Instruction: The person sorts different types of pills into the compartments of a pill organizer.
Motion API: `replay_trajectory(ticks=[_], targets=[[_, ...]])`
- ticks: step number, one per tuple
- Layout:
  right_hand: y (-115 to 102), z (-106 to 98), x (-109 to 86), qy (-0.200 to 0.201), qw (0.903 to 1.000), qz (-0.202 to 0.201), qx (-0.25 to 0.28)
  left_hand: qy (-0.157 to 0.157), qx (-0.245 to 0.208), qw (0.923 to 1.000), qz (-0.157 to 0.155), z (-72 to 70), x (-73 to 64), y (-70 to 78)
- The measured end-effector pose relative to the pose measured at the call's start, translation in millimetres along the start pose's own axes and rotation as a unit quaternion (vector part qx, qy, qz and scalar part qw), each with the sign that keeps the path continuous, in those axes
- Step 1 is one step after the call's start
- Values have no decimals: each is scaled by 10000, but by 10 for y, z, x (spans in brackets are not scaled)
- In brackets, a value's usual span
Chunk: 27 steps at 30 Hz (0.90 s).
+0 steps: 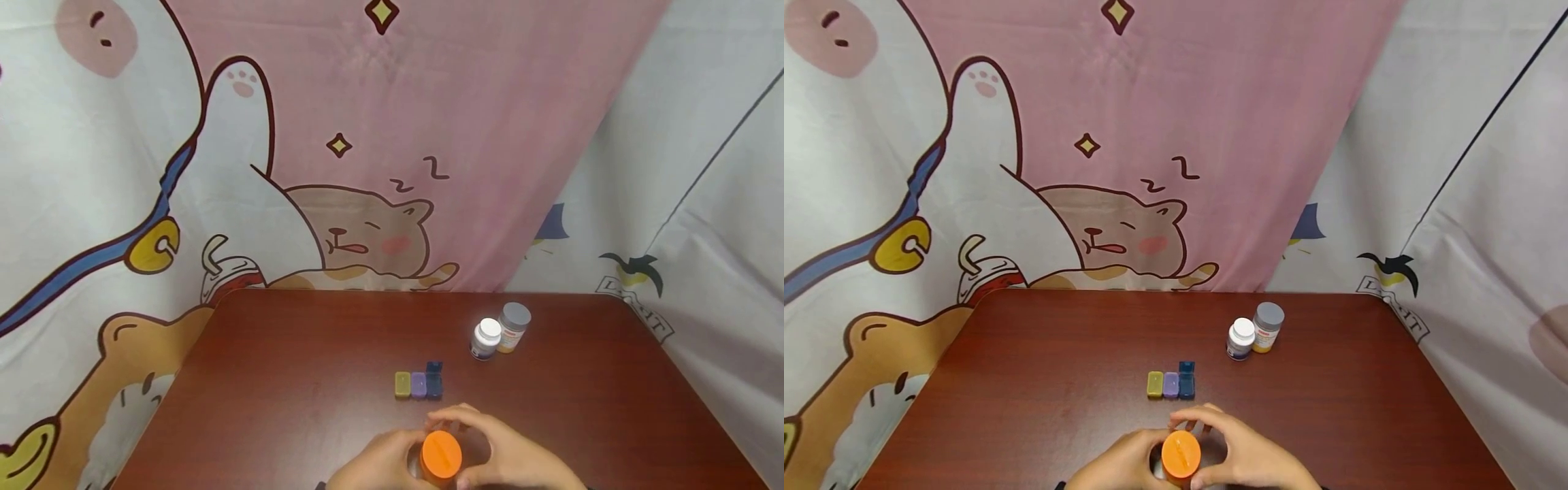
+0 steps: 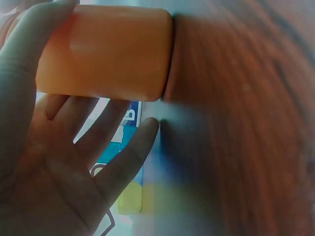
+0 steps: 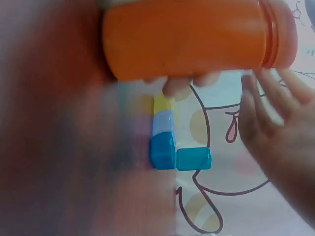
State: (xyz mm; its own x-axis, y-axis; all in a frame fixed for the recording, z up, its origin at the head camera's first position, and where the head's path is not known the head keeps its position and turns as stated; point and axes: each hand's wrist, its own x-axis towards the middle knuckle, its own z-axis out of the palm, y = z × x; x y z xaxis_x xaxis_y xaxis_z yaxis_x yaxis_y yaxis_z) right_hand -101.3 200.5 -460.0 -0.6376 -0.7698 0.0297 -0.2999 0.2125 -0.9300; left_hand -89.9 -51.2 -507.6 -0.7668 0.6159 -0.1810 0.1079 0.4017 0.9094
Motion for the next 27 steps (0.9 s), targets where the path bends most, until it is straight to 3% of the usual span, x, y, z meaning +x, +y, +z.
replay_trajectory(ticks=[4,8,10,13,16,19,23,27], targets=[[-44,124,-179,810,9944,669,-127,-84,-230,9996,131,5,1,10],[7,316,-311,1624,9837,434,-634,-119,-308,9994,113,1,-2,11],[49,436,-355,2106,9726,368,-908,-123,-271,9995,43,-2,-3,8],[167,592,-389,2828,9480,298,-1431,-87,-182,9998,-4,-4,0,3],[384,650,-419,3022,9353,165,-1836,-44,-146,9999,-47,0,-3,4],[564,635,-468,2720,9370,12,-2192,-55,-196,9997,-150,9,-4,12],[398,693,-467,2893,9288,145,-2313,-104,-265,9993,-244,17,-4,20],[210,773,-361,3430,9080,-54,-2407,-54,-289,9994,-164,15,-16,26]])
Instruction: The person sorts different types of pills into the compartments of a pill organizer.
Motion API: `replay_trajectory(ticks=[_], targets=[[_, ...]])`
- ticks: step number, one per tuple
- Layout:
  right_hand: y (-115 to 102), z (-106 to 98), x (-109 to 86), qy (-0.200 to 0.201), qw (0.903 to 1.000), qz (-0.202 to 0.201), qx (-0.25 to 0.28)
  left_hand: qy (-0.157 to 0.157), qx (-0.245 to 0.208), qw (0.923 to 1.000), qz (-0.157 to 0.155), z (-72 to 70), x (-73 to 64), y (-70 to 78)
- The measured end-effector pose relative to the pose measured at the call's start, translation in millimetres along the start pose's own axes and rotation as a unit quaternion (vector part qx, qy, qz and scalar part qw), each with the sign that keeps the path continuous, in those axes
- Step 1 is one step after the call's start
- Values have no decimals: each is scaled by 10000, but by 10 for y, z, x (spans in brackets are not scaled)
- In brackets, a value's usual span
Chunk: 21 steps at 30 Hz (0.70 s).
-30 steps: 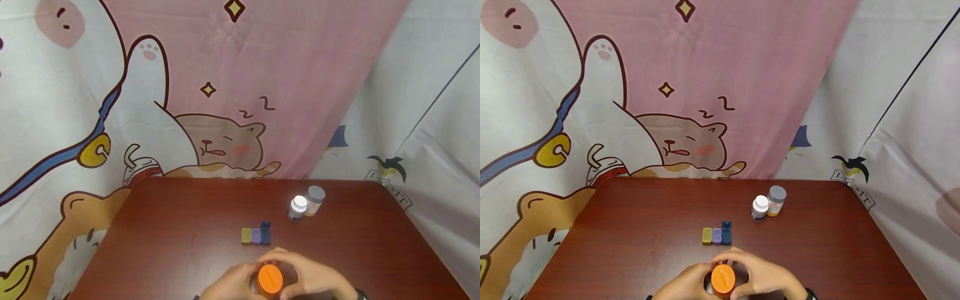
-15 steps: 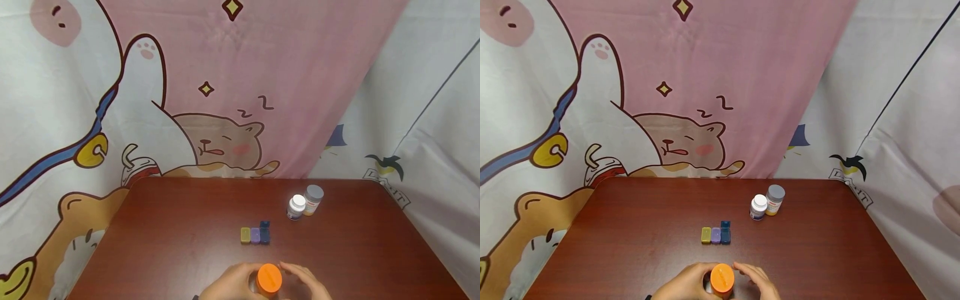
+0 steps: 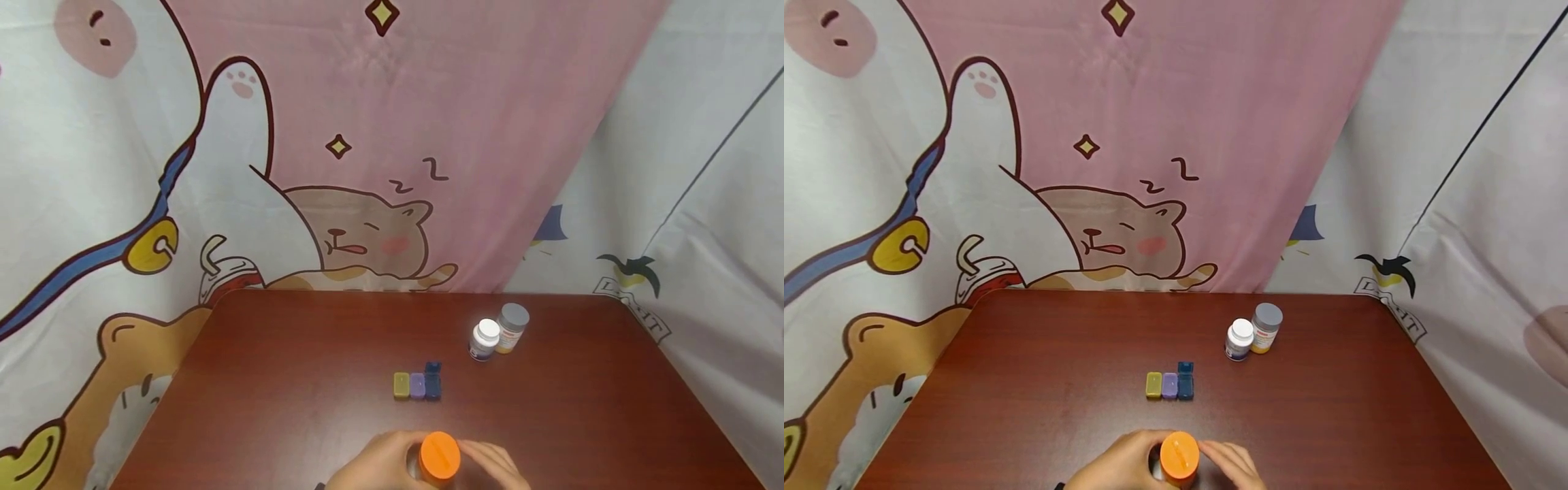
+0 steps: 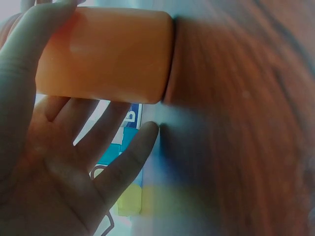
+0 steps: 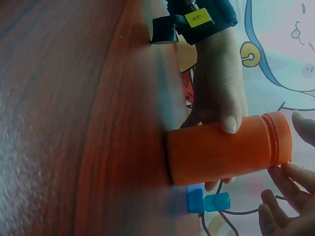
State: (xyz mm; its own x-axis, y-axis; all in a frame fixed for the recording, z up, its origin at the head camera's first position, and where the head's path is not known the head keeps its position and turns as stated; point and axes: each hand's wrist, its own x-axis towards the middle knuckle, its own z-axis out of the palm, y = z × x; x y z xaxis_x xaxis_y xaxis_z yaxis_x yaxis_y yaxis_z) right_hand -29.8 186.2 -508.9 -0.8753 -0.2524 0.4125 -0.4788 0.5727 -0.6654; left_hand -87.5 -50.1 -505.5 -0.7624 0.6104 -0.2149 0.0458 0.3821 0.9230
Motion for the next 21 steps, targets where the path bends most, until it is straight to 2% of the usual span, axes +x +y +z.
replay_trajectory(ticks=[3,6,14,17,21], targets=[[-31,65,22,281,9991,-185,276,11,-90,10000,-20,0,-12,2],[-47,76,69,245,9975,-288,595,-17,-139,9999,-94,-3,-2,-1],[15,95,231,-235,9895,-571,1304,-8,124,9999,63,-17,14,-38],[58,108,292,-509,9815,-770,1680,-48,17,10000,36,-15,12,-45],[120,137,393,-934,9620,-1057,2336,21,399,9987,329,-35,28,-64]])
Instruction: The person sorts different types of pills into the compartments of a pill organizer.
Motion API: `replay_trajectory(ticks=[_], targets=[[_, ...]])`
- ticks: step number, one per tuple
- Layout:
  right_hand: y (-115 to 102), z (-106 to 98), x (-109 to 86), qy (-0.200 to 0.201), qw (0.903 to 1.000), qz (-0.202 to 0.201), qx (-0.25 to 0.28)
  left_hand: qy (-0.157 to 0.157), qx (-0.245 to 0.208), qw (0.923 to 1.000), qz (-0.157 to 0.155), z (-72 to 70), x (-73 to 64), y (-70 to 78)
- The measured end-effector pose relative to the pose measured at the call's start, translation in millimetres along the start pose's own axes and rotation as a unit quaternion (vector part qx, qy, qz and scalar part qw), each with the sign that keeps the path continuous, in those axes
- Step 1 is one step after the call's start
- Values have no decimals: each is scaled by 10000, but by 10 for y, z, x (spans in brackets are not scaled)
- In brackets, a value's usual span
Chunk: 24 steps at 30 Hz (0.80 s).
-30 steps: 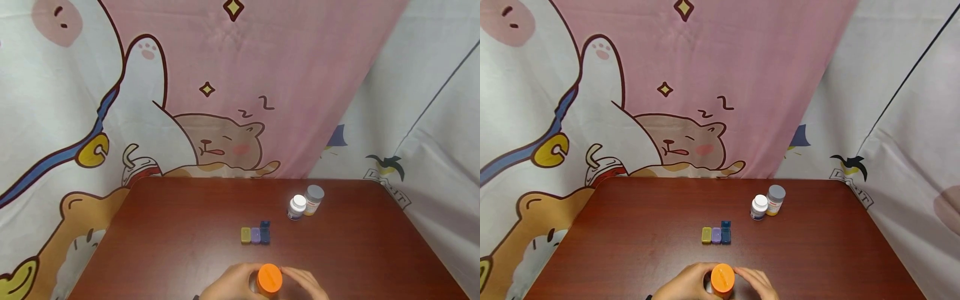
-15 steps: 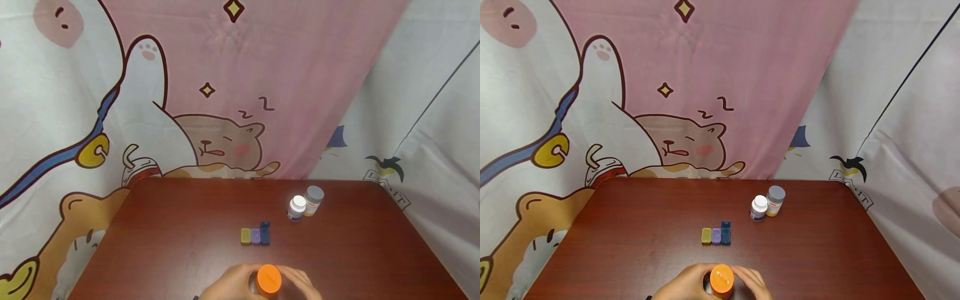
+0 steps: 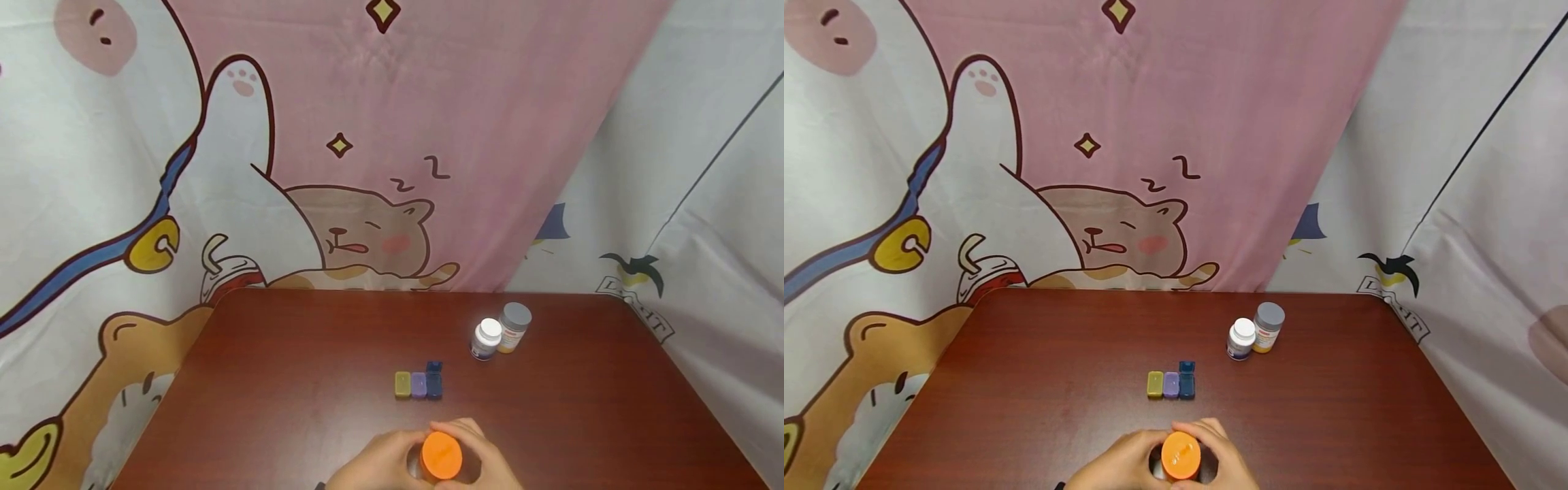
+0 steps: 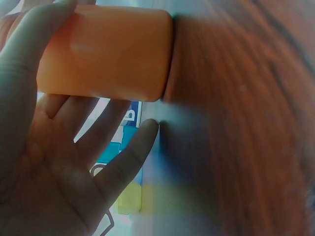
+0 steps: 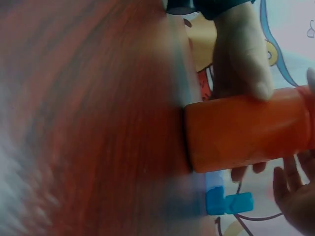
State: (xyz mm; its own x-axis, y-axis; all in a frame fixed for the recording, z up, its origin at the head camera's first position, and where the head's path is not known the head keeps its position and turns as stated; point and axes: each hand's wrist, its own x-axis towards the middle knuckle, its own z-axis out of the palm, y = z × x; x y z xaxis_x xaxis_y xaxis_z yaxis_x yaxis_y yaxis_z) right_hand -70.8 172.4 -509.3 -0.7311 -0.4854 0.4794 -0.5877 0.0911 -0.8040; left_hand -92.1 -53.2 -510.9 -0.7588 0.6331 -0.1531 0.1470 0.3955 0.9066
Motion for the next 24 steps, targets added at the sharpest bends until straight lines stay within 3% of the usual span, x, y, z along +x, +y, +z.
replay_trajectory(ticks=[3,6,8,11,16,20,24], targets=[[13,-63,69,-441,9962,359,654,66,248,9995,167,-16,10,-10],[-3,-177,148,-1049,9825,1062,1118,66,227,9997,81,-15,7,4],[2,-260,217,-1461,9740,1216,1234,89,316,9994,55,-14,6,21],[56,-359,339,-2026,9640,959,1432,64,316,9995,-15,-11,4,40],[157,-437,500,-2623,9478,377,1775,109,250,9996,41,-7,6,38],[202,-469,540,-2777,9523,27,1262,116,226,9996,145,-15,4,30],[214,-492,552,-2838,9517,60,1171,124,244,9996,77,-21,-3,38]])
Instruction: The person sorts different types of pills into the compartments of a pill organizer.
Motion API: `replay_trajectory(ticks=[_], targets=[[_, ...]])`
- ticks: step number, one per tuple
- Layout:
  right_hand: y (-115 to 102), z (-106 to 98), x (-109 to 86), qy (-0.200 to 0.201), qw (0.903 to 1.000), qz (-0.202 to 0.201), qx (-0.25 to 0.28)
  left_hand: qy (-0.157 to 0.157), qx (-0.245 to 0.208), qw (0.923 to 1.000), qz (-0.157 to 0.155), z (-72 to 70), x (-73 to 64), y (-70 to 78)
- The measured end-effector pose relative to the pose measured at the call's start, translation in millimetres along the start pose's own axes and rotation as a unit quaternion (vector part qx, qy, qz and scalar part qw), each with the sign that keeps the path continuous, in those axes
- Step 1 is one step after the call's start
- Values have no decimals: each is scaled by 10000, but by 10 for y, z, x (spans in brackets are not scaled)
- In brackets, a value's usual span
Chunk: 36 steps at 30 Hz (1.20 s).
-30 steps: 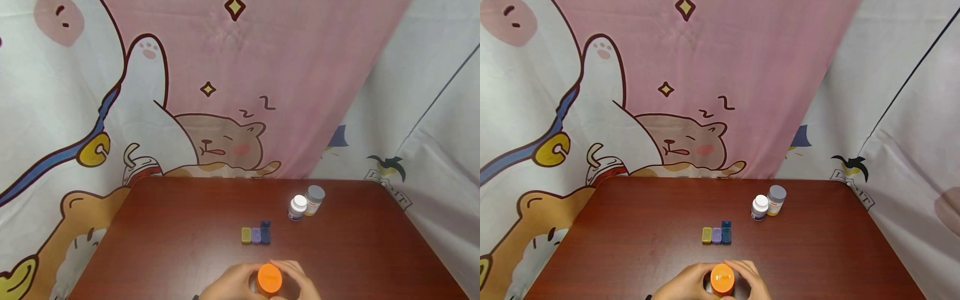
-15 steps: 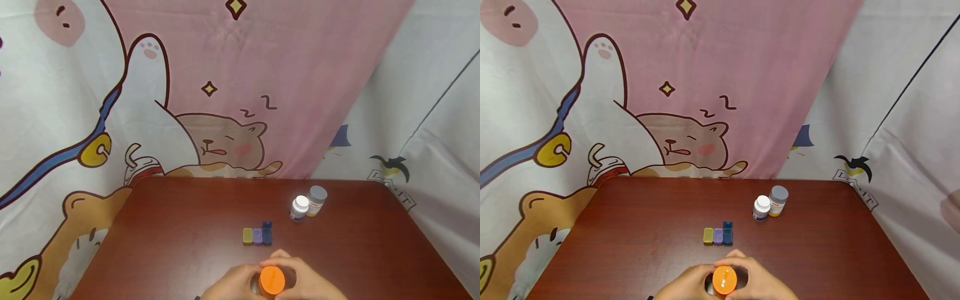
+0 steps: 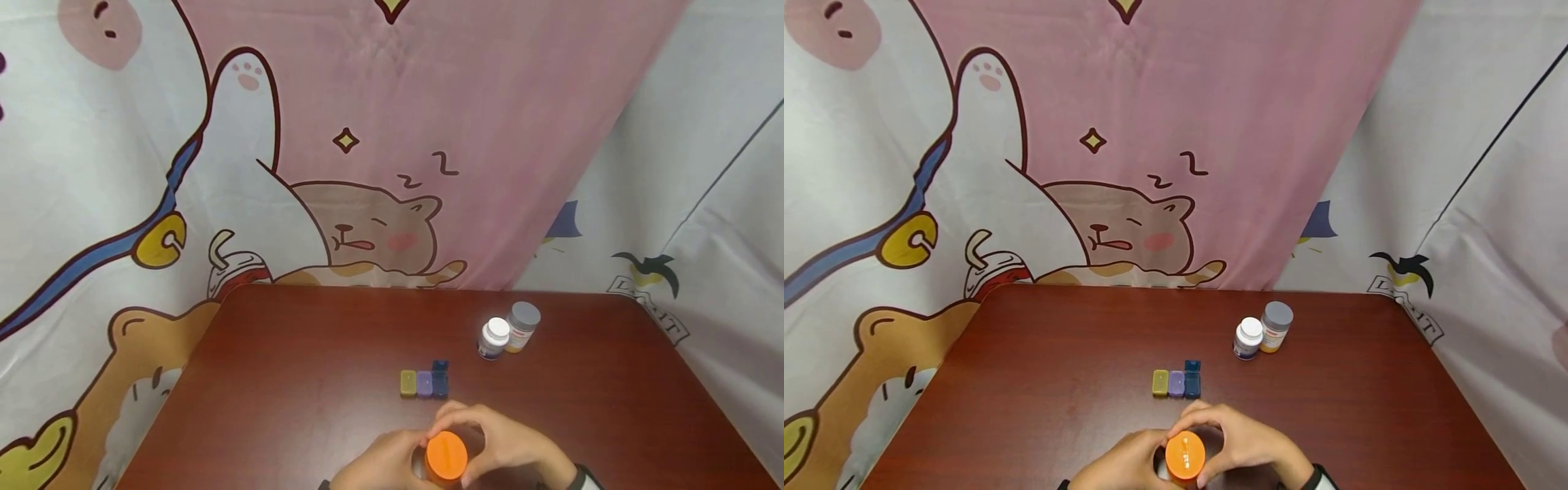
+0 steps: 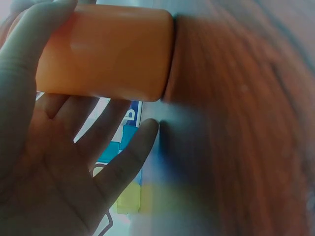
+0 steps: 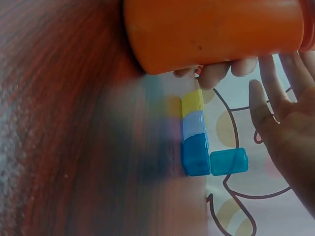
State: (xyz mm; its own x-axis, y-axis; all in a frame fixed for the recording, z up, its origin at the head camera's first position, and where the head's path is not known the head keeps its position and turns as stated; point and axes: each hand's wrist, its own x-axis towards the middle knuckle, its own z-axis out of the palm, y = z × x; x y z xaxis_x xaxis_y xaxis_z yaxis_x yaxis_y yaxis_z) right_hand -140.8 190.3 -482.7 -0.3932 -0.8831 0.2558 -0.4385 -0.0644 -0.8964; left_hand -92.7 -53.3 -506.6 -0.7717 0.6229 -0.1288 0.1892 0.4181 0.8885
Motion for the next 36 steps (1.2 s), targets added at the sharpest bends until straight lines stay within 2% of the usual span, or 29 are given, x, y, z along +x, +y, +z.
replay_trajectory(ticks=[4,7,9,11,13,15,18,20,29,32,36], targets=[[-37,-27,27,-133,9998,-135,-82,13,-160,9998,-124,5,-1,11],[-99,-40,55,-244,9981,-315,-470,7,-316,9993,-179,17,-7,11],[-164,-33,64,-258,9968,-267,-703,37,-264,9994,-208,22,-11,13],[-239,-7,70,-176,9946,-126,-1015,67,-158,9997,-180,22,-7,12],[-324,40,76,17,9912,205,-1310,96,-34,9999,-103,17,0,9],[-405,99,83,242,9833,600,-1702,78,-22,10000,-19,12,9,4],[-502,163,94,427,9724,1156,-1979,16,-152,9999,63,11,15,-5],[-546,175,99,423,9684,1342,-2059,-27,-259,9997,31,11,15,-11],[-687,127,89,219,9697,1746,-1694,-30,-144,9998,98,9,4,-25],[-715,130,68,279,9688,1762,-1724,-63,-294,9995,36,8,-8,-15],[-746,107,-28,541,9647,1821,-1825,-74,-331,9993,137,16,-14,-1]])
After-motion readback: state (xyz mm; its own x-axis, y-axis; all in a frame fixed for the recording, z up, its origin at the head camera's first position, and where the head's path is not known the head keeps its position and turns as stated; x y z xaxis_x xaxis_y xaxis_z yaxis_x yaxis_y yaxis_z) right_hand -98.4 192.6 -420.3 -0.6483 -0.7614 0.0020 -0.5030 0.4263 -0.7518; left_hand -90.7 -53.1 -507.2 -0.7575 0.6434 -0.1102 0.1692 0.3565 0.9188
